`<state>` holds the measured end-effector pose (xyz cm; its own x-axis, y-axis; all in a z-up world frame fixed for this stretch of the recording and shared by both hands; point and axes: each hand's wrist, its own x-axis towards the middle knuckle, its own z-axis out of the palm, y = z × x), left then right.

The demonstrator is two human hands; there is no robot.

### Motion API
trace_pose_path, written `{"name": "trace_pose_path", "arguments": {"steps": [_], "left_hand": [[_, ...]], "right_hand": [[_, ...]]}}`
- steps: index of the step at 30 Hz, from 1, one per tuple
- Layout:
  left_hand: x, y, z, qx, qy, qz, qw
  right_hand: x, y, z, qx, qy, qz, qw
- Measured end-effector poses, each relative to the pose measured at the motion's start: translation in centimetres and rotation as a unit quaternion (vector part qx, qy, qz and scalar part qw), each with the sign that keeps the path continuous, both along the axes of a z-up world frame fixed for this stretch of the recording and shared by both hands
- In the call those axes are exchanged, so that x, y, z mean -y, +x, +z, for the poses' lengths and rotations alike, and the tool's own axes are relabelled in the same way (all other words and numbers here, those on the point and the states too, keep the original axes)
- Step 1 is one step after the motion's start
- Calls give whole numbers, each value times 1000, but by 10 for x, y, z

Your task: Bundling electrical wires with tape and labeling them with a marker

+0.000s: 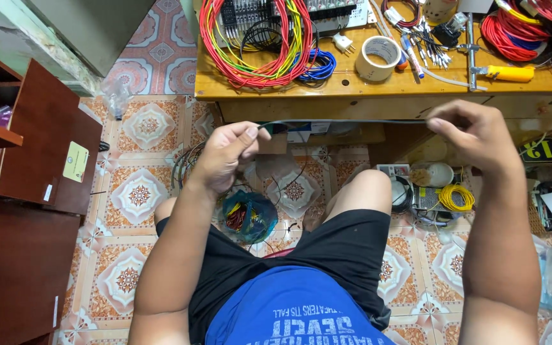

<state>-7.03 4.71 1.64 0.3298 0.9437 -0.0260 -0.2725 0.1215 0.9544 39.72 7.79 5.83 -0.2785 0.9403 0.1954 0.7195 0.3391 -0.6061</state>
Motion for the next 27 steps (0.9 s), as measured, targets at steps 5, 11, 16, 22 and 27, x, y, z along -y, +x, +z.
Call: {"name": "trace_pose_path", "arguments": {"steps": [5,11,16,22,27], "left_hand": [[-5,3,-5,-43,3,-21,999],[-12,9,2,-57,19,-24,998],[-15,9,2,-59,7,-32,998],[-16,9,1,-67,20,-33,997],[-19,-1,-1,-40,61,-9,997]], "right_hand": [[21,31,-26,-55,-55,-63,995],[39,61,-39,-44,-63,-121,990],[52,88,-64,-125,-5,-163,979],[76,86,-55,-93,17,-209,973],[93,132,-81,-133,37,-208,968]]}}
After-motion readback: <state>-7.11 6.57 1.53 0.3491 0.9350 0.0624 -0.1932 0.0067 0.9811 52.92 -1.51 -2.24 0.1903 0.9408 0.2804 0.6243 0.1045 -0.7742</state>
